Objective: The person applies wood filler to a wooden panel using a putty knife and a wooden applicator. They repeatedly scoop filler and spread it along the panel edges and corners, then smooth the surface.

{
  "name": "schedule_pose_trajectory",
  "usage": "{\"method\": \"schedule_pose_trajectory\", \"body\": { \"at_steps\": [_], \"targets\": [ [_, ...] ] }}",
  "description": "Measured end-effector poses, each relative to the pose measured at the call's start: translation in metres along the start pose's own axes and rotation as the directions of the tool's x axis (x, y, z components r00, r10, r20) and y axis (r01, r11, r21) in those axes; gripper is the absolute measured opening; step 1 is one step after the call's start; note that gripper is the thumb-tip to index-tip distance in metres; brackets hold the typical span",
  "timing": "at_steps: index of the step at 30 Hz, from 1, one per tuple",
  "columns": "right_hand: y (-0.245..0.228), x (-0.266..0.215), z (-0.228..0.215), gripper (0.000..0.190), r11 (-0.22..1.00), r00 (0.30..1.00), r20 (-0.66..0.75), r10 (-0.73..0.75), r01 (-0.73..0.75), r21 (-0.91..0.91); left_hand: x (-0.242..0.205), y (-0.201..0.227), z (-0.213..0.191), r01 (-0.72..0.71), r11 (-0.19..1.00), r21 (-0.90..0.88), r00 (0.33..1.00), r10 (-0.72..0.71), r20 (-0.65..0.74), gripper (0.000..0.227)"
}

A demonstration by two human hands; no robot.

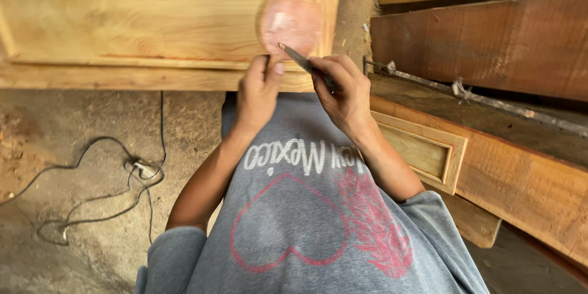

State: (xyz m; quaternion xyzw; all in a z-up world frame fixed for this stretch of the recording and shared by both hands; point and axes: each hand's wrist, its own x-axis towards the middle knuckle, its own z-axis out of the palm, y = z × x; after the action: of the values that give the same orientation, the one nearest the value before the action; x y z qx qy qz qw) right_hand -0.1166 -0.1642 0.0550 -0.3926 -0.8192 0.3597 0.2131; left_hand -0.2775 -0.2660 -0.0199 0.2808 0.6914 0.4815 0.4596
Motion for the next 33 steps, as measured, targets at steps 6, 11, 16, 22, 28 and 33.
{"method": "schedule_pose_trajectory", "body": {
  "at_steps": [6,11,16,22,28,33],
  "targets": [
    [0.096,0.025,-0.012,0.024,0.979,0.961,-0.196,0.196,-0.204,-0.022,0.042,-0.041,-0.011,0.086,0.996,-0.014,0.986,-0.087,-0.145,0.041],
    [0.160,0.061,0.029,0.030,0.982,0.974,-0.176,0.145,-0.162,-0.092,0.067,-0.060,-0.020,0.006,0.940,0.342,0.977,0.067,-0.201,0.038],
    [0.163,0.082,0.035,0.026,0.990,0.973,-0.209,0.101,-0.078,0.116,0.079,-0.051,-0.013,0.153,0.662,-0.734,0.984,-0.172,0.050,0.026],
    [0.106,0.042,0.022,0.016,0.520,0.881,0.311,0.357,-0.464,0.717,0.068,-0.016,-0.021,0.070,0.115,-0.991,0.996,-0.068,0.063,0.034],
    [0.039,0.024,0.042,0.027,0.262,0.790,0.486,0.373,-0.593,0.762,0.054,0.017,-0.018,0.103,-0.233,-0.967,0.994,0.064,0.091,0.040],
    [0.016,0.032,0.045,0.048,0.147,0.880,0.425,0.213,-0.459,0.876,0.041,0.027,-0.018,0.185,-0.301,-0.936,0.977,0.160,0.142,0.047]
  ]
}}
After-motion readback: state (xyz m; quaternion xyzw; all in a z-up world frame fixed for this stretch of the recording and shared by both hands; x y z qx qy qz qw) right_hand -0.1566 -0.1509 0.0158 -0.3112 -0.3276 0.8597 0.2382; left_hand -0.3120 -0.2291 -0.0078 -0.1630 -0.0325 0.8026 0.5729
